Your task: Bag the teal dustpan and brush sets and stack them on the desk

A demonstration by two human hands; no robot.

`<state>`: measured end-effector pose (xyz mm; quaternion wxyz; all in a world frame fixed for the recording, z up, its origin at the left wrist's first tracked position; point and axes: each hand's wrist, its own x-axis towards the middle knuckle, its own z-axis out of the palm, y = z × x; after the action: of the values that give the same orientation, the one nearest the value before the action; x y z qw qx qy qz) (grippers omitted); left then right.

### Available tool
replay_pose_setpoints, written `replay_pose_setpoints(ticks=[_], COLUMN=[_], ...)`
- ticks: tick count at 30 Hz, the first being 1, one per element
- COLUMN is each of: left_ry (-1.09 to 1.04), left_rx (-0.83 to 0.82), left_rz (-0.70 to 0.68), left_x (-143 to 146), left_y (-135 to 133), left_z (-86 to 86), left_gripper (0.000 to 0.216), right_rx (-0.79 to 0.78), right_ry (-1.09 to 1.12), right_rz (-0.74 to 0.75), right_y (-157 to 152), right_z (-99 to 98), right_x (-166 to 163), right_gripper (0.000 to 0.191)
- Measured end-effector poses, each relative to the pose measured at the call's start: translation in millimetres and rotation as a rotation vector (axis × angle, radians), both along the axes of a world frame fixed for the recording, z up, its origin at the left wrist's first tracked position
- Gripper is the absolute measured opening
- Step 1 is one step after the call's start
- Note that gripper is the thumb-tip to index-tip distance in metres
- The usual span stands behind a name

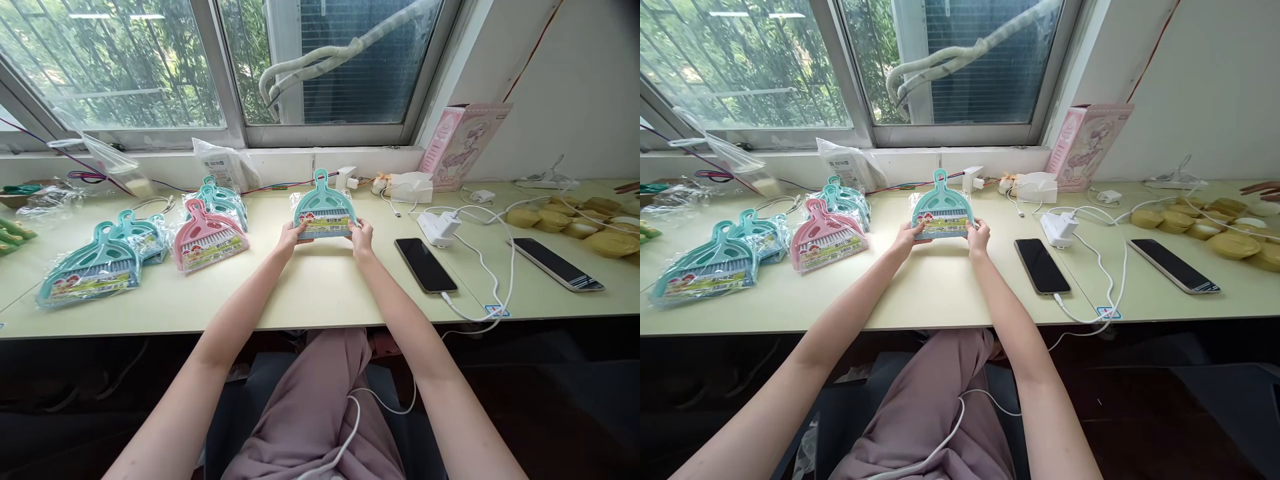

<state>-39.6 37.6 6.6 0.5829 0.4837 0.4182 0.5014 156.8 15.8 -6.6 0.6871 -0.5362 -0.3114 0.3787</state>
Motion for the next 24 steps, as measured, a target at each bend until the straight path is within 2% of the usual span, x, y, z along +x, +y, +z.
replay_pose_setpoints(ticks=[3, 6, 9, 11, 13, 19, 24], left_ry=[0.015, 0.061, 0.100, 0.135, 0.186, 0.273, 0.322], left_rx=[0.000, 0.012, 0.077, 0.106, 0.093, 0.012, 0.122], left_rz=[0.038, 0.022, 0.003, -0.005, -0.012, 0.046, 0.145], left_x=[1, 0, 0, 1, 4, 12, 11], left_y=[1, 0, -2, -3, -5, -12, -14], left_z=[0.3, 1.1, 2.0, 2.5, 3.1, 5.8, 1.8], left_gripper=[0.031, 0.029, 0.031, 0.033, 0.034, 0.034, 0.049], right_rx=[-0.072, -0.193, -0.250, -0.266, -0.299, -0.315, -0.251], right_ry=[-0.087, -0.358, -0.714, -0.817, -0.821, -0.752, -0.817], right_rz=[0.021, 0.007, -0.042, -0.076, -0.100, -0.134, -0.163], right_y=[-4, -10, -16, -19, -20, -24, -25], right_z=[3.4, 6.3, 9.4, 11.4, 13.0, 16.4, 16.1], right_x=[-2, -5, -11, -13, -14, -14, -21], right_gripper=[0.010, 0.018, 0.049, 0.070, 0.078, 0.074, 0.072])
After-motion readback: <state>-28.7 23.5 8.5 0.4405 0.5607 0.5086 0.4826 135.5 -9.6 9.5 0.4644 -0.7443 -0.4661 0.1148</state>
